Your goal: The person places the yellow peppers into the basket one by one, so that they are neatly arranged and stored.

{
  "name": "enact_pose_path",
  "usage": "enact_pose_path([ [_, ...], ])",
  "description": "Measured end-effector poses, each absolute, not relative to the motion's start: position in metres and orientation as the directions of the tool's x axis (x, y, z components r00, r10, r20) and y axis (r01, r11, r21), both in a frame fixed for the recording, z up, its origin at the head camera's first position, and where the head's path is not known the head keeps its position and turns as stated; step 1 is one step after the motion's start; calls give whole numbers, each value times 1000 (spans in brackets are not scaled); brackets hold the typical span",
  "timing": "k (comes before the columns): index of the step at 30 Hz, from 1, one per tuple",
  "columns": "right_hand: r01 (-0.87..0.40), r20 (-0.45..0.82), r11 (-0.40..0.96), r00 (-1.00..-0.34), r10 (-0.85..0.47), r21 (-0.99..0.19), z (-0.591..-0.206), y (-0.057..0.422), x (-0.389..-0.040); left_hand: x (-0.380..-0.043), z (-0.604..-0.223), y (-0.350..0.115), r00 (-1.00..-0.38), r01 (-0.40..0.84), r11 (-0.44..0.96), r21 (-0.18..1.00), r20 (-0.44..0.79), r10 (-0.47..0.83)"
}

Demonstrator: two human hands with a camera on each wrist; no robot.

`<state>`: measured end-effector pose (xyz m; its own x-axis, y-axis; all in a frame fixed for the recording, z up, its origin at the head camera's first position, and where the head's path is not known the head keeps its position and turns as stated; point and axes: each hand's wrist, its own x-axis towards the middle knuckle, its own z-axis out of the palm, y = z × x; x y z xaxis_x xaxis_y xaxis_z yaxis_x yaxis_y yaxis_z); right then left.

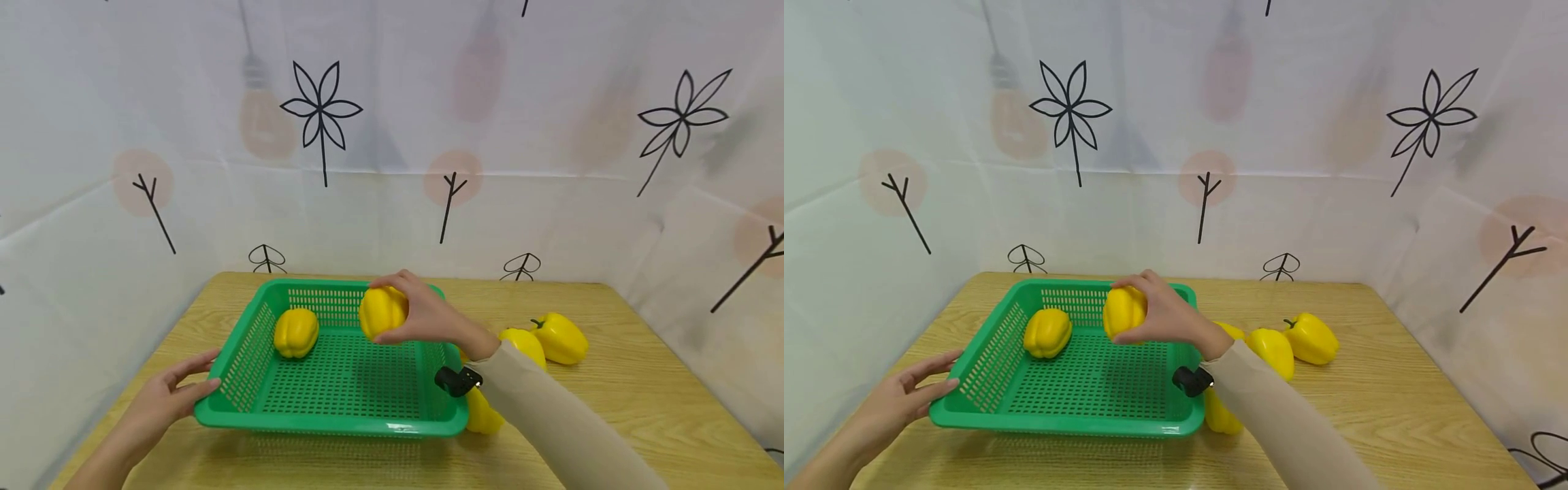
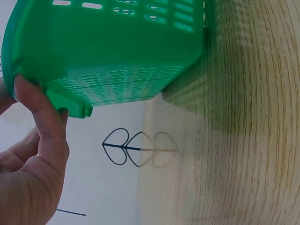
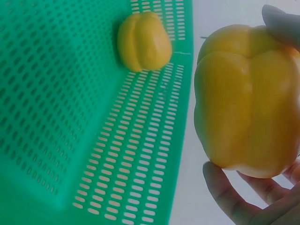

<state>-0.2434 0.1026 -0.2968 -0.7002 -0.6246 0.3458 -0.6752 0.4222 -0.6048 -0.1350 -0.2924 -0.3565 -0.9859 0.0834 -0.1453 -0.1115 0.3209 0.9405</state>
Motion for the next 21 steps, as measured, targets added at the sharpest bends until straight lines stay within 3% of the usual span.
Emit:
enact_pose_path([
  [7, -669, 318, 416, -694, -646, -615, -302, 90, -251, -135, -356, -291, -985, -121, 319, 940, -153, 78],
  [21, -597, 223, 471, -742, -632, -649, -317, 67, -264, -136, -357, -292, -985, -124, 328, 937, -156, 74],
])
